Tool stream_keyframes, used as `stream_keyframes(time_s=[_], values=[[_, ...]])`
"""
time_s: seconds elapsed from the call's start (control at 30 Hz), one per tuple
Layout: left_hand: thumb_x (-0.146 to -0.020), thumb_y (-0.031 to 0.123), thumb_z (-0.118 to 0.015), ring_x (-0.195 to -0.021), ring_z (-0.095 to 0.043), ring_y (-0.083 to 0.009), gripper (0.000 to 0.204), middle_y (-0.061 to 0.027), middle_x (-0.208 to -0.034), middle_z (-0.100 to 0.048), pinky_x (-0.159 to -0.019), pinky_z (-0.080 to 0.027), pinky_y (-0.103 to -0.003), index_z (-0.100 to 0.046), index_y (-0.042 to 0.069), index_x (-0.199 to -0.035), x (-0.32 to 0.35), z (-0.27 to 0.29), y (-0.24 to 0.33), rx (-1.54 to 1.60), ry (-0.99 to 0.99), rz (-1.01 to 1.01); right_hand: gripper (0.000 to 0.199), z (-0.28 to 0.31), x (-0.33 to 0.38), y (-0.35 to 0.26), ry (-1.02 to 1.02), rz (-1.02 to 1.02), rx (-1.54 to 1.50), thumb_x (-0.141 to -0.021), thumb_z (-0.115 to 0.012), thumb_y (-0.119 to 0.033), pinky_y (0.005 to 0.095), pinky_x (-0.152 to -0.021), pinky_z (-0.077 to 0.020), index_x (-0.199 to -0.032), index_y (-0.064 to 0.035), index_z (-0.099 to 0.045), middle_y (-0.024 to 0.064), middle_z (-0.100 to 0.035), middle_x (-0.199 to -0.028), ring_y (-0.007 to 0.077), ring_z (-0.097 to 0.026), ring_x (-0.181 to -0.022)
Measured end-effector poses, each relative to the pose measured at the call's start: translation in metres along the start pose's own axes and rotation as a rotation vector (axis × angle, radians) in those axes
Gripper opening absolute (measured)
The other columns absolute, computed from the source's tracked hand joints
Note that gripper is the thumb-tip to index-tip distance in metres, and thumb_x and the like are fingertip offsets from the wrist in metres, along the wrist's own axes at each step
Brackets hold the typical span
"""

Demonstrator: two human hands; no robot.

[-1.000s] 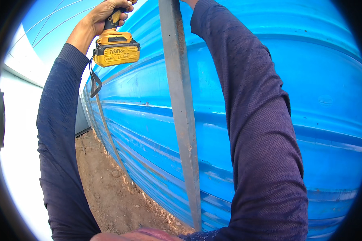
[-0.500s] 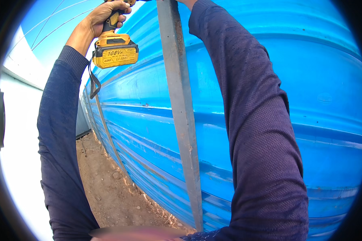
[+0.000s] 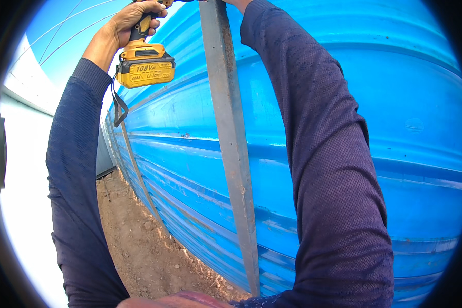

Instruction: The person uses a cordless drill to fasten a metal strip to a blue corrugated wall, then measures the distance between walls with a tape measure. They retrieve a wooden pole from a vehicle, saw it to length, and measure it again before handing it to another person.

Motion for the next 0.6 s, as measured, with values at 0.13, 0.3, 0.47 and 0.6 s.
stream_keyframes(time_s=[0.13, 0.3, 0.47, 0.6], values=[[-0.086, -0.001, -0.066, -0.062, -0.055, -0.0081, 0.023, 0.0014, -0.089, -0.058, -0.052, -0.045, -0.023, -0.059, 0.014, -0.103, 0.001, -0.001, 0.000, -0.019, 0.030, 0.000, 0.031, 0.001, 0.004, 0.001, 0.002, -0.008, 0.006, -0.080, -0.076, -0.032, 0.0491, -0.087, -0.0547, -0.093, -0.0038, -0.076, 0.0211, -0.073, -0.102, 0.0395, -0.069, -0.099], [-0.086, -0.001, -0.065, -0.062, -0.054, -0.0077, 0.023, 0.0018, -0.088, -0.058, -0.052, -0.044, -0.023, -0.059, 0.014, -0.103, 0.001, -0.005, 0.000, -0.014, -0.013, -0.010, 0.031, 0.001, 0.006, 0.001, -0.004, -0.036, -0.029, -0.079, -0.078, -0.032, 0.0488, -0.086, -0.0549, -0.092, -0.0041, -0.076, 0.0209, -0.073, -0.101, 0.0390, -0.069, -0.098], [-0.085, -0.001, -0.066, -0.061, -0.054, -0.0074, 0.023, 0.0020, -0.087, -0.057, -0.051, -0.044, -0.023, -0.059, 0.014, -0.101, 0.001, -0.003, 0.000, -0.002, -0.015, -0.004, 0.029, -0.011, 0.000, 0.013, -0.048, -0.084, -0.130, -0.080, -0.075, -0.032, 0.0495, -0.085, -0.0547, -0.089, -0.0042, -0.076, 0.0206, -0.073, -0.099, 0.0396, -0.069, -0.097], [-0.086, -0.001, -0.066, -0.060, -0.054, -0.0076, 0.023, 0.0016, -0.087, -0.058, -0.050, -0.044, -0.023, -0.060, 0.014, -0.101, 0.001, 0.001, 0.003, -0.013, 0.017, -0.017, 0.030, -0.018, -0.010, 0.007, 0.008, 0.104, 0.079, -0.082, -0.071, -0.033, 0.0508, -0.085, -0.0544, -0.088, -0.0040, -0.076, 0.0210, -0.073, -0.098, 0.0405, -0.068, -0.096]])
Point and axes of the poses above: each hand's wrist, its own x-axis away from the middle knuckle, its own z-axis out of the back of the hand, y = z × x, the point moved 8 cm from there along -x, towards the middle knuckle
